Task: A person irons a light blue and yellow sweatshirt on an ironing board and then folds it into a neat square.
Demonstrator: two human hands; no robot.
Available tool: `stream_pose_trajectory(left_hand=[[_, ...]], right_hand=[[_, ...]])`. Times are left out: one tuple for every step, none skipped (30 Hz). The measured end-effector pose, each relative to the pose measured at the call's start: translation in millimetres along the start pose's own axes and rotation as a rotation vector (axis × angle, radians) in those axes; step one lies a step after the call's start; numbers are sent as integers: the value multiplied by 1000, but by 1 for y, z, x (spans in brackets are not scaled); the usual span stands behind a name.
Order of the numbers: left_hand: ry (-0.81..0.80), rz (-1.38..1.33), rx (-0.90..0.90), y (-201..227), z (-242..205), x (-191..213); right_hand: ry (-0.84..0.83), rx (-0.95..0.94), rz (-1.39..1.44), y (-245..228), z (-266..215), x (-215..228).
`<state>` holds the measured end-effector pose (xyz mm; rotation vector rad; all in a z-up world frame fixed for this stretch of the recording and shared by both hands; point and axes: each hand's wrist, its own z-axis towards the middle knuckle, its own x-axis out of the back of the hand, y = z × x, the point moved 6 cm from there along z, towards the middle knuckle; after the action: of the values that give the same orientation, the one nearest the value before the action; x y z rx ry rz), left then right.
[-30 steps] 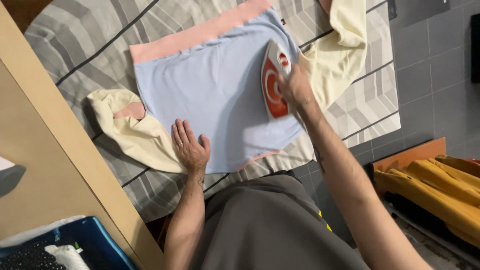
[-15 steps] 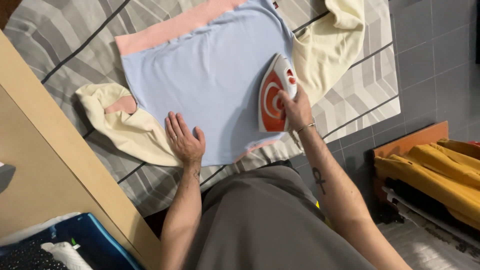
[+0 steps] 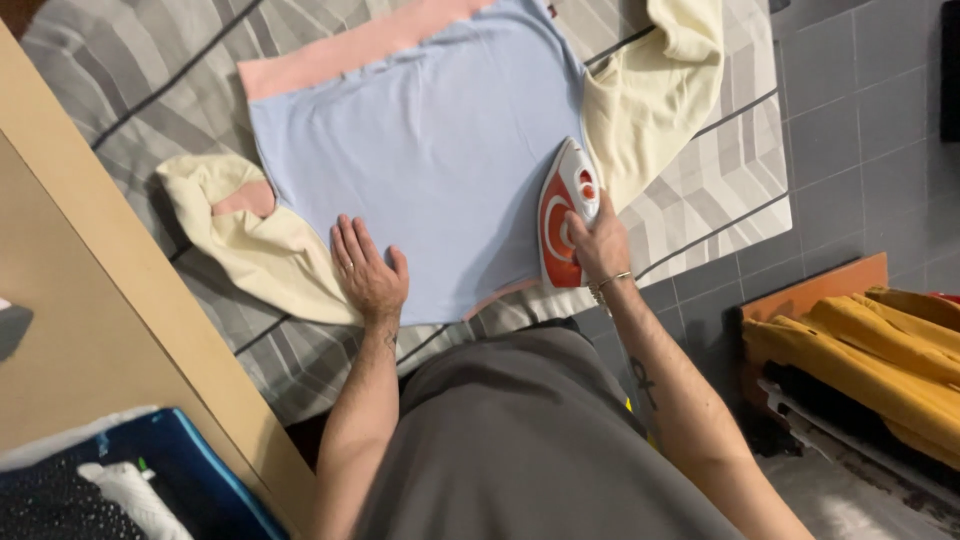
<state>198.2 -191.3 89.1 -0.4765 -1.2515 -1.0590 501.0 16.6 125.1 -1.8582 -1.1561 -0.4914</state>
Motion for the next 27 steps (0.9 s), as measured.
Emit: stream_pose_trajectory(left_hand=[[10, -1, -12, 2, 1, -1], [9, 4, 8, 2, 3, -4], [-7, 10, 24, 1, -2, -3], [-12, 9, 9, -1, -2, -3], [-25, 17, 8, -1, -2, -4], [-37, 26, 7, -1, -1, -6], [-38, 24, -4, 0, -2, -6], [-43, 30, 2, 0, -2, -6], [-44, 39, 13, -1, -2, -6], [-42, 40, 7, -2, 0, -6], [-31, 37, -1, -1, -1, -6], [-21, 33, -9, 0, -1, -6], [-25, 33, -5, 0, -2, -6], [-26, 30, -5, 0, -3, -5], [-20, 30, -1, 0, -1, -6], [-16, 31, 5, -1, -1, -5], [-19, 25, 6, -1, -1, -5], [-21, 19, 8, -1, -1, -5], [-19, 23, 18, -1, 0, -5], [-16, 15, 23, 0, 0, -6], [-17, 10, 28, 0, -1, -4], [-19, 16, 40, -2, -3, -4], [-7, 10, 33, -2, -2, -5], [5, 4, 25, -2, -2, -5], [10, 6, 29, -1, 0, -3], [11, 12, 18, 0, 2, -1], [7, 14, 5, 3, 1, 1]], right_hand=[[11, 3, 11, -13, -1, 5], [-69, 64, -69, -30, -2, 5], [-156, 111, -149, -41, -11, 2], [-152, 101, -138, -53, -12, 3], [-256, 236, -309, -69, -16, -2], [-361, 370, -480, -84, -21, -7], [-356, 364, -473, -86, -23, -10], [-435, 441, -659, -89, -28, -20], [-514, 522, -849, -91, -33, -31], [-509, 521, -844, -79, -26, -44], [-542, 578, -914, -65, -22, -59], [-574, 636, -984, -52, -18, -75], [-579, 635, -986, -51, -19, -73], [-576, 663, -1015, -51, -21, -72], [-568, 698, -1046, -53, -20, -71], [-568, 703, -1051, -66, -24, -59], [-536, 611, -972, -77, -25, -43], [-503, 519, -892, -88, -25, -28], [-507, 527, -899, -103, -30, -17], [-423, 373, -683, -117, -29, 1], [-343, 218, -466, -128, -30, 19], [-353, 225, -473, -100, -1, 1], [-229, 169, -417, -71, 33, -8], [-105, 113, -360, -41, 66, -16], [-105, 119, -362, -47, 79, -14], [-57, 140, -285, -53, 92, -8], [-10, 153, -210, -56, 102, -2]])
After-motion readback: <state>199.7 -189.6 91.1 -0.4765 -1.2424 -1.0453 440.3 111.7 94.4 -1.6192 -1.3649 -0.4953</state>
